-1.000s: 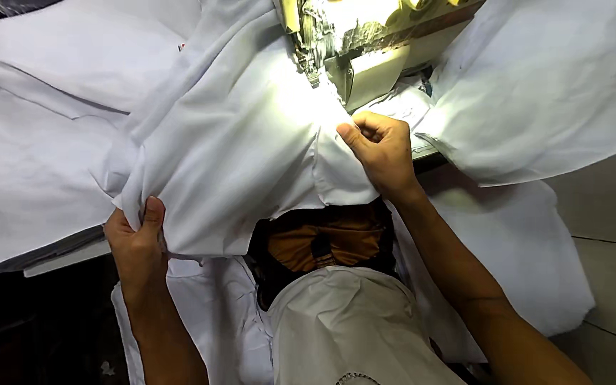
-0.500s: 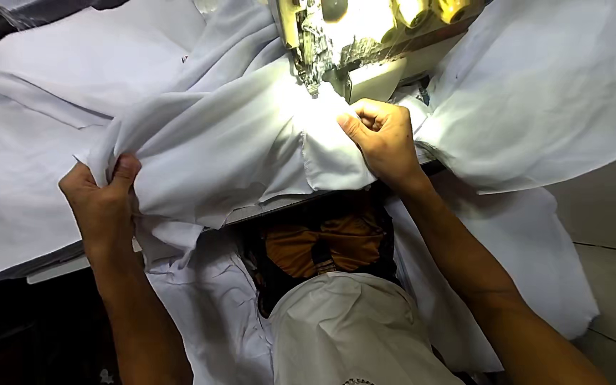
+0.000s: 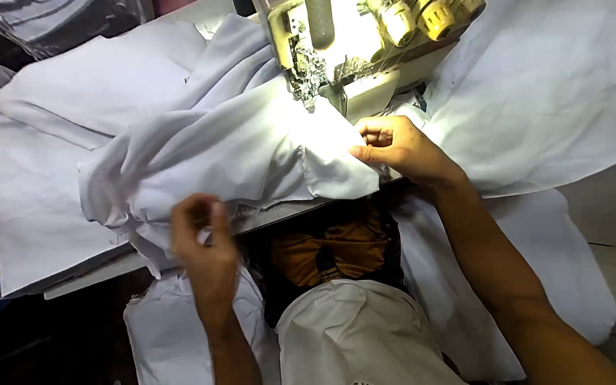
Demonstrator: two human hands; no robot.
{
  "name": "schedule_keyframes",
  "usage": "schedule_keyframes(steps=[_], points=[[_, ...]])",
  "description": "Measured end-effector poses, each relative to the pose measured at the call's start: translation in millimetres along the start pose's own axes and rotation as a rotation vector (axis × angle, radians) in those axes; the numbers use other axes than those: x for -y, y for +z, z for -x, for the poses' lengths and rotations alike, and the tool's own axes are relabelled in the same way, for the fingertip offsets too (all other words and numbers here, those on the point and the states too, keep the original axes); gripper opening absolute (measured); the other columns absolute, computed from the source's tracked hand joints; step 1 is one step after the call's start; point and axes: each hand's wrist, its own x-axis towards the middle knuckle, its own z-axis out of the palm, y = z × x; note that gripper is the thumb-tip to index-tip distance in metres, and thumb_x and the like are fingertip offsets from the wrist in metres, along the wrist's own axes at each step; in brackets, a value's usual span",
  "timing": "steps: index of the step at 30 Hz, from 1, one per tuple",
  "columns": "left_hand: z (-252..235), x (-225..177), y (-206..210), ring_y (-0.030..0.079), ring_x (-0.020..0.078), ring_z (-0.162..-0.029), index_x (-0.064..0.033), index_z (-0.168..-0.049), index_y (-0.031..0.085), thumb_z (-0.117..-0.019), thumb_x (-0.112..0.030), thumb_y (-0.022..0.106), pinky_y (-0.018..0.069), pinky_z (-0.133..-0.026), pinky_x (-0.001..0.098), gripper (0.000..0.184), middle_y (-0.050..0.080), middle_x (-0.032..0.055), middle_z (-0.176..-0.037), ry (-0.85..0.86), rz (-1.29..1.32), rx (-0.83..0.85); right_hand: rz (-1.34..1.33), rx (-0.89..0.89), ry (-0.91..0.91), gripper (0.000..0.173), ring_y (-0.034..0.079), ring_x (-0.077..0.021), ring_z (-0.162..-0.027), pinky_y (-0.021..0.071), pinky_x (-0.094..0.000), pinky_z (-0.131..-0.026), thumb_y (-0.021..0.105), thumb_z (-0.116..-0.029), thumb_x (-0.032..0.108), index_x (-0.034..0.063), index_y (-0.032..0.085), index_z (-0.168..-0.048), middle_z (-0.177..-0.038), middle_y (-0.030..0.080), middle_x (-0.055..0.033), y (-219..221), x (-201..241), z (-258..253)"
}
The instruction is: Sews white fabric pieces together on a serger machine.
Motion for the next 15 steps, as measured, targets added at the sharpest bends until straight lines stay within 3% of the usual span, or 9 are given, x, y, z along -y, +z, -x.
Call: schedule_keyframes(steps=[3,6,8,9,11,13,15], points=[[24,-5,65,0.073,0.0188,-0.085,0.0029,-0.135,0.054,-0.1117,-0.041,0.031,0.0627,-0.075,0.0349,0.055,0.073,0.0119,-0.114,-0.261,0.653,0.591,-0.017,0.049,0.018,0.012,0.068,-0.0034,-0.073,0.0585,-0.0204,-0.068,0.067,-0.0963,0.014,0.0057,0.070,-0.103,-0.084,0.071,0.0004,3,1,-3],[22,-10,96,0.074,0.0182,-0.071,-0.0012,-0.131,0.054,-0.1096,-0.053,0.023,0.0615,-0.065,0.0278,0.064,0.076,0.0163,-0.106,-0.453,1.147,0.689,-0.037,0.022,-0.007,0.011,0.067,-0.0037,-0.073,0.0577,-0.0217,-0.067,0.067,-0.0955,0.015,0.0054,0.072,-0.097,-0.082,0.071,0.0005,3,1,-4],[16,-20,101,0.066,0.0110,-0.054,-0.0081,-0.114,0.060,-0.1098,-0.051,0.026,0.0534,-0.051,0.0205,0.055,0.076,0.0114,-0.087,-0.610,1.328,0.593,-0.050,0.025,-0.024,0.015,0.068,-0.0043,-0.078,0.0585,-0.0229,-0.072,0.067,-0.0964,0.019,0.0060,0.073,-0.100,-0.088,0.072,0.0009,-2,4,-3],[11,-26,102,0.056,0.0065,-0.047,-0.0106,-0.102,0.062,-0.1110,-0.045,0.026,0.0463,-0.046,0.0175,0.051,0.070,0.0056,-0.072,-0.706,1.375,0.510,-0.074,0.033,-0.024,0.017,0.068,-0.0046,-0.080,0.0587,-0.0232,-0.073,0.065,-0.0973,0.021,0.0066,0.073,-0.101,-0.090,0.071,0.0013,-4,6,-3],[5,-34,103,0.038,0.0005,-0.039,-0.0148,-0.077,0.059,-0.1121,-0.034,0.033,0.0338,-0.040,0.0150,0.048,0.045,-0.0071,-0.051,-0.810,1.403,0.283,-0.184,0.047,-0.016,0.017,0.065,-0.0025,-0.074,0.0569,-0.0208,-0.068,0.061,-0.0998,0.024,0.0104,0.070,-0.099,-0.083,0.069,0.0043,-6,9,-3],[4,-38,94,0.036,-0.0027,-0.041,-0.0176,-0.077,0.056,-0.1113,-0.023,0.036,0.0317,-0.042,0.0138,0.040,0.041,-0.0112,-0.050,-0.674,1.197,0.030,-0.358,0.055,0.017,0.016,0.064,-0.0012,-0.070,0.0568,-0.0194,-0.065,0.056,-0.1025,0.022,0.0123,0.068,-0.100,-0.080,0.068,0.0054,-3,12,-1],[1,-32,72,0.040,-0.0042,-0.045,-0.0194,-0.082,0.058,-0.1104,-0.022,0.042,0.0346,-0.044,0.0125,0.033,0.047,-0.0126,-0.055,-0.478,0.900,-0.162,-0.499,0.058,0.067,0.016,0.066,-0.0030,-0.067,0.0583,-0.0206,-0.061,0.054,-0.1031,0.019,0.0120,0.068,-0.102,-0.079,0.069,0.0018,2,14,6]])
